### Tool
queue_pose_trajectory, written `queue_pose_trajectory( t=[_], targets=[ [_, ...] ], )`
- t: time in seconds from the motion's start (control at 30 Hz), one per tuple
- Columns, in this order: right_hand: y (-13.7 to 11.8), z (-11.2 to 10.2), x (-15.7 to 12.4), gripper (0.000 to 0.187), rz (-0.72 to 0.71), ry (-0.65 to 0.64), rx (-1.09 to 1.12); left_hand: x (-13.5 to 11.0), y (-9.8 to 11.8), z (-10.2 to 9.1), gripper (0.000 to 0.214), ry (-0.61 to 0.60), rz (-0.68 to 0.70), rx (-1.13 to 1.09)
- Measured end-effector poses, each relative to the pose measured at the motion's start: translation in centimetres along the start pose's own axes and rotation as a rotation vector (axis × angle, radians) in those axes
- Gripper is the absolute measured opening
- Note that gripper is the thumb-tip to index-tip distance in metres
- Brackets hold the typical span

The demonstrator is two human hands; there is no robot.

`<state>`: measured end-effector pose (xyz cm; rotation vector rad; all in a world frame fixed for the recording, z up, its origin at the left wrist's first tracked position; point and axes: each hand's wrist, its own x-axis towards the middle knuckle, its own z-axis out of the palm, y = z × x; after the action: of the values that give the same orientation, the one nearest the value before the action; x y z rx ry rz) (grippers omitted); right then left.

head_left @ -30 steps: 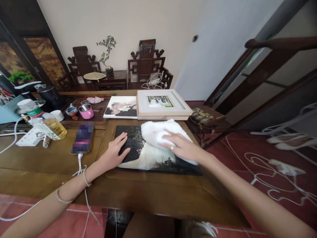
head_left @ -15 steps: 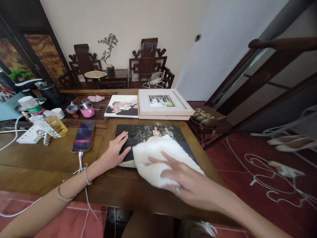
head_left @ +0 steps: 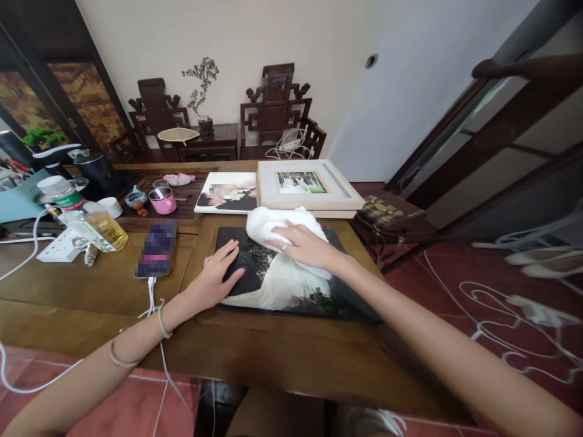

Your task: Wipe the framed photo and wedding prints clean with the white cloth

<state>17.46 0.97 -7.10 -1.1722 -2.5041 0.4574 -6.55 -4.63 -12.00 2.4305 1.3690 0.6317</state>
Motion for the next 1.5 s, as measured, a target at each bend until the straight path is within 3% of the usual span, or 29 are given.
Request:
queue_pose_trajectory(
  t=[0.1,0.23,0.37,0.5,0.63,0.8,0.9,1.0,1.2,1.37,1.5],
  targets=[
    [-0.8,0.8,0.3,0.029,-0.023,0.026,-0.001,0.0,-0.1,0.1,0.043,0.007,-0.003,-0.012],
    [-3.7,1.2,-3.5,0.024,-0.128,-0.024,0.047,-0.1,-0.3,0.3,0.042,0.029,-0.005,-0.019],
    [-7.1,-0.7,-8.2,0.022,-0.172,-0.209,0.132,-0.1,-0.3,0.4,0.043,0.021,-0.007,-0.014],
    [-7.9,-2.6,-9.8,0.022,-0.177,-0.338,0.156,-0.1,-0.3,0.4,0.043,0.028,0.004,-0.011],
    [-4.9,-1.7,-7.5,0.02,-0.06,-0.283,0.091,-0.1,-0.3,0.4,0.043,0.034,0.002,-0.008],
    [-0.7,0.6,-1.2,0.03,-0.032,-0.058,0.028,-0.1,-0.3,0.4,0.043,0.04,0.013,-0.016],
    [-0.1,1.4,1.9,0.029,-0.069,0.006,0.016,-0.1,-0.4,0.4,0.043,0.051,0.03,-0.017],
    [-0.7,1.9,2.4,0.028,-0.096,0.029,0.005,-0.1,-0.6,0.5,0.043,0.056,0.03,-0.015],
    [-3.7,2.1,-3.4,0.026,-0.173,-0.007,0.05,0.0,-0.5,0.5,0.044,0.053,0.038,-0.034],
    [-6.7,-0.1,-8.6,0.019,-0.183,-0.211,0.155,-0.2,-0.4,0.3,0.044,0.017,0.01,-0.016],
    [-5.8,-1.5,-10.5,0.016,-0.104,-0.331,0.171,-0.2,-0.2,0.2,0.044,0.021,0.006,-0.012]
  ],
)
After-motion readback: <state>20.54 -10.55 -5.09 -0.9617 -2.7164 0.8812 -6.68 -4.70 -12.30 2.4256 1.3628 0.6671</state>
